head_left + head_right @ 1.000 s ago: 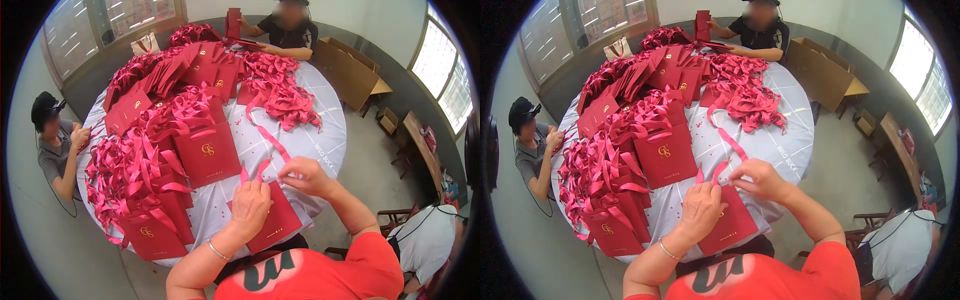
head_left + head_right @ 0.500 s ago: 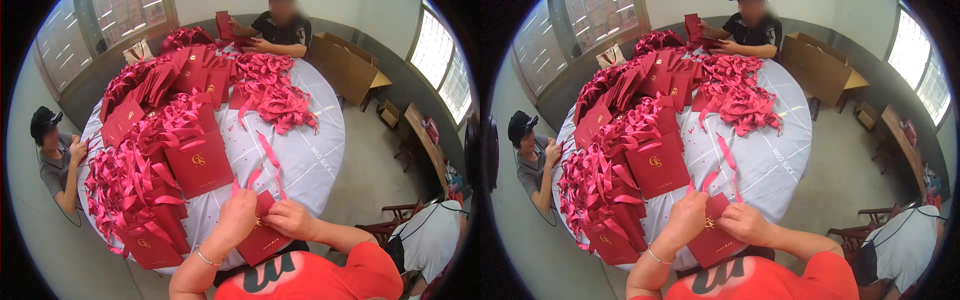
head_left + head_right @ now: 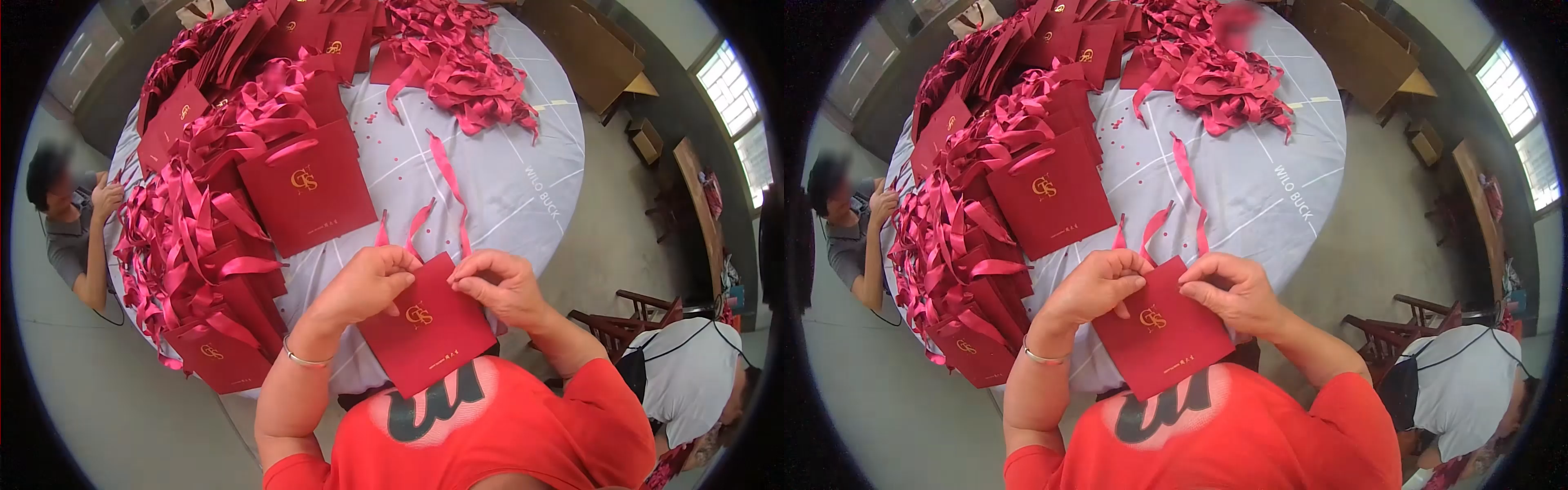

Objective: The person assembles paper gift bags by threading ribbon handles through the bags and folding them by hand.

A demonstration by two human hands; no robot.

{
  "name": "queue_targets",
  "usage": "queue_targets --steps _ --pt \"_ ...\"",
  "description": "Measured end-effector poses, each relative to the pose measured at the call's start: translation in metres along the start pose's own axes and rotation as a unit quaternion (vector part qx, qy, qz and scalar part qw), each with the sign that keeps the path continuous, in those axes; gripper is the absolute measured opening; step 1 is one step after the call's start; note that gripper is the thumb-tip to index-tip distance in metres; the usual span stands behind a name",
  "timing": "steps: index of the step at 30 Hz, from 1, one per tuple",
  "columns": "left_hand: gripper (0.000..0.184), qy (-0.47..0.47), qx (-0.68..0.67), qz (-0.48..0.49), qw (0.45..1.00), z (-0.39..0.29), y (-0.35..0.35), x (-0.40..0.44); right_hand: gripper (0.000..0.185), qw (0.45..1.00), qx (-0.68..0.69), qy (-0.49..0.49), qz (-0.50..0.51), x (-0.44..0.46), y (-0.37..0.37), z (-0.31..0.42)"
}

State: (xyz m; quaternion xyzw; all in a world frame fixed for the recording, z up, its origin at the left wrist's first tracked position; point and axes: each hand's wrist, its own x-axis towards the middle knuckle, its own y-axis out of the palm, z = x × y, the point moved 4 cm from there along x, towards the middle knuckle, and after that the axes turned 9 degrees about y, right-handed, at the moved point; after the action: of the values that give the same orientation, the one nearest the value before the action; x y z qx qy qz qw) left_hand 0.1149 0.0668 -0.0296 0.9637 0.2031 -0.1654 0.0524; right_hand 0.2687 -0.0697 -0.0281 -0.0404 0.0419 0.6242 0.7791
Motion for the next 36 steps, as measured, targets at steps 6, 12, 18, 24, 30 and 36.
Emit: queue_targets --steps 6,12,18,24,30,36 --pt "0.018 -0.018 0.026 0.032 0.999 -0.006 -0.003 -0.005 0.016 0.982 -0.160 -0.099 -0.007 0.006 0.000 0.024" --pt "0.021 -0.036 0.033 0.033 0.998 -0.015 -0.005 -0.013 0.024 0.903 -0.292 -0.306 -0.071 0.006 0.012 0.034" --pt "0.019 -0.034 -0.018 0.053 0.998 -0.010 -0.001 -0.010 0.028 0.840 -0.392 -0.366 -0.083 0.002 0.018 0.043" --pt "0.020 -0.021 -0.063 0.074 0.995 0.004 -0.001 -0.004 0.028 0.832 -0.404 -0.368 -0.095 0.002 0.021 0.043" --pt "0.020 -0.017 -0.040 0.072 0.996 0.001 0.003 -0.005 0.029 0.837 -0.402 -0.361 -0.087 0.002 0.021 0.041" --pt "0.022 -0.019 0.000 0.030 0.999 -0.005 0.006 -0.009 0.024 0.797 -0.462 -0.380 -0.081 0.002 0.027 0.041"
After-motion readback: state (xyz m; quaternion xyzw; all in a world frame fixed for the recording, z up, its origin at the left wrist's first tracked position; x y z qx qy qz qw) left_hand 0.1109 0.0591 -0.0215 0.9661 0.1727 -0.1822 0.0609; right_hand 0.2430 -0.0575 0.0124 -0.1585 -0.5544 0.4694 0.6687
